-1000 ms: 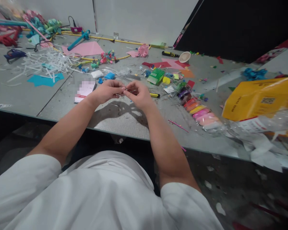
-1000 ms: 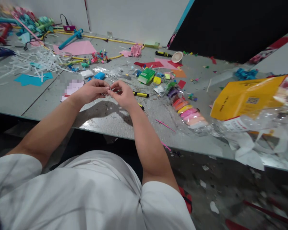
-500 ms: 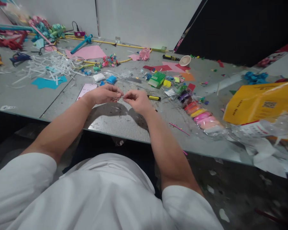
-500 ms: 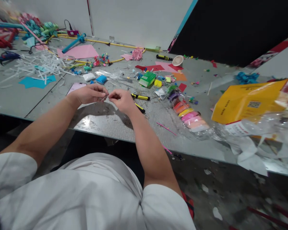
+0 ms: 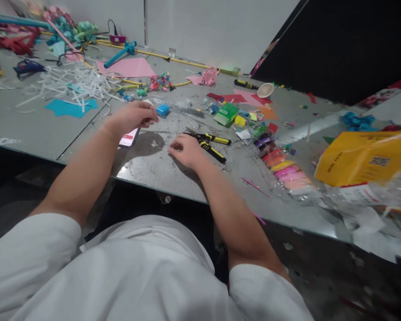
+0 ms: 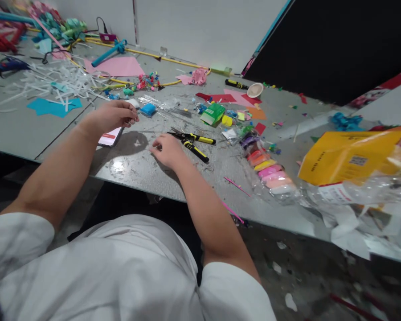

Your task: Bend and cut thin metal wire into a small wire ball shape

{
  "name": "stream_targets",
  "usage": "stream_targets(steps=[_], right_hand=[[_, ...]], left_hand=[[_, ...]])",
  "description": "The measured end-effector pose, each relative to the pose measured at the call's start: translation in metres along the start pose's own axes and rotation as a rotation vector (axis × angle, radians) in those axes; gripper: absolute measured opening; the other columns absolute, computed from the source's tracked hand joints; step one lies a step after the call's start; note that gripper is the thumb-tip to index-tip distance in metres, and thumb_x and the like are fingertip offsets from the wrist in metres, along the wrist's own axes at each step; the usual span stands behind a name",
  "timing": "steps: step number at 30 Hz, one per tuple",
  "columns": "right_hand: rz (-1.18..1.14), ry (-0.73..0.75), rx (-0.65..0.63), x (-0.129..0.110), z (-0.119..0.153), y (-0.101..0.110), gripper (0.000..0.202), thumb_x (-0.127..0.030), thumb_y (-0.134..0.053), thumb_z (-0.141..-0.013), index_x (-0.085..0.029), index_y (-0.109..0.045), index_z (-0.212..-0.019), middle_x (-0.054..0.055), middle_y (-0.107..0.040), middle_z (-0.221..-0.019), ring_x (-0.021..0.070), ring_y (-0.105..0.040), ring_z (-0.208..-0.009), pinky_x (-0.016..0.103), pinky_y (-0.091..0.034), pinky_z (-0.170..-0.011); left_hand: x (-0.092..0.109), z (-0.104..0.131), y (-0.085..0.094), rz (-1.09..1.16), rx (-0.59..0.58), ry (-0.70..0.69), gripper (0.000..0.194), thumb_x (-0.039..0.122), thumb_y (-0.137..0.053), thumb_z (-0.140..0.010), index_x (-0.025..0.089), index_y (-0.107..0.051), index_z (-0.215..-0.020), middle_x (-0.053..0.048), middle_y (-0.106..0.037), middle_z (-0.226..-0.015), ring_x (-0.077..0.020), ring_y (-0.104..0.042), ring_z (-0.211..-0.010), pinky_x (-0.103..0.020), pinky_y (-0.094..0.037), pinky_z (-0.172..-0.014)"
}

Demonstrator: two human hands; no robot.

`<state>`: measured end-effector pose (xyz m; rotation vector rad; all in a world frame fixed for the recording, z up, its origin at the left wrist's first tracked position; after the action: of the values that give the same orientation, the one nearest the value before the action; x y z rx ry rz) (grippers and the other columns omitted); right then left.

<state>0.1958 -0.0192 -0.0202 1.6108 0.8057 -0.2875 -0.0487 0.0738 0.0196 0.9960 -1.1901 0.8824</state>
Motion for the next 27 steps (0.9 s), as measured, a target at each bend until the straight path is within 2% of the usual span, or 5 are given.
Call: stream_targets(steps=[6,14,17,22,27], right_hand=[[0.239,0.082,-0.119,-0.018,0.004,-0.004,0.033,-0.007,-0.091,-0.100,-0.026,-0.081,-0.075,0.006,-0.079,-0.095,0.0274,-0.075,-0.093,0.043,-0.059,-0.090],[0.461,0.136,-0.199,-0.031,0.010,-0.009,0.026,-0.007,-0.079,-0.105,-0.029,-0.083,-0.091,0.013,-0.087,-0.110,0.0308,-0.077,-0.091,0.045,-0.053,-0.079],[0.500,0.145,-0.220,-0.035,0.013,-0.012,0.027,-0.004,-0.074,-0.106,-0.028,-0.084,-0.098,0.015,-0.087,-0.112,0.0327,-0.077,-0.093,0.045,-0.053,-0.080],[0.523,0.142,-0.263,-0.035,0.016,-0.010,0.024,-0.004,-0.071,-0.110,-0.025,-0.083,-0.112,0.016,-0.086,-0.120,0.0329,-0.077,-0.102,0.043,-0.055,-0.089],[0.512,0.121,-0.319,-0.033,0.017,0.006,0.025,-0.015,-0.057,-0.125,-0.016,-0.081,-0.132,0.021,-0.084,-0.140,0.0313,-0.077,-0.113,0.041,-0.053,-0.092]], left_hand=[[-0.005,-0.005,-0.007,-0.073,0.159,0.019,0.014,0.017,-0.090,-0.091,0.019,-0.078,-0.086,-0.005,-0.074,-0.092,-0.0211,-0.072,-0.097,-0.033,-0.055,-0.092],[-0.008,-0.003,-0.016,-0.217,0.058,-0.072,0.012,0.010,-0.091,-0.089,0.022,-0.088,-0.090,-0.006,-0.082,-0.088,-0.0200,-0.068,-0.082,-0.034,-0.051,-0.079],[-0.011,-0.003,-0.020,-0.259,-0.016,-0.098,0.013,0.013,-0.091,-0.088,0.023,-0.091,-0.096,-0.004,-0.081,-0.087,-0.0210,-0.069,-0.082,-0.034,-0.052,-0.081],[-0.012,-0.001,-0.030,-0.393,-0.229,-0.099,0.002,0.021,-0.090,-0.086,0.021,-0.091,-0.088,-0.002,-0.078,-0.079,-0.0186,-0.065,-0.077,-0.032,-0.047,-0.078],[-0.003,0.005,-0.033,-0.567,-0.433,-0.096,0.019,0.036,-0.091,-0.087,0.017,-0.095,-0.088,-0.005,-0.084,-0.082,-0.0198,-0.067,-0.080,-0.033,-0.048,-0.078]])
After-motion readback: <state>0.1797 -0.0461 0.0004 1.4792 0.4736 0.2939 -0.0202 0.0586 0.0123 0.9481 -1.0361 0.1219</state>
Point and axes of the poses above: each hand's wrist, its own z-axis away from the middle knuckle, its own y-axis out of the back of the hand, x = y × z, the point moved 3 cm from there along -z, towards the middle knuckle
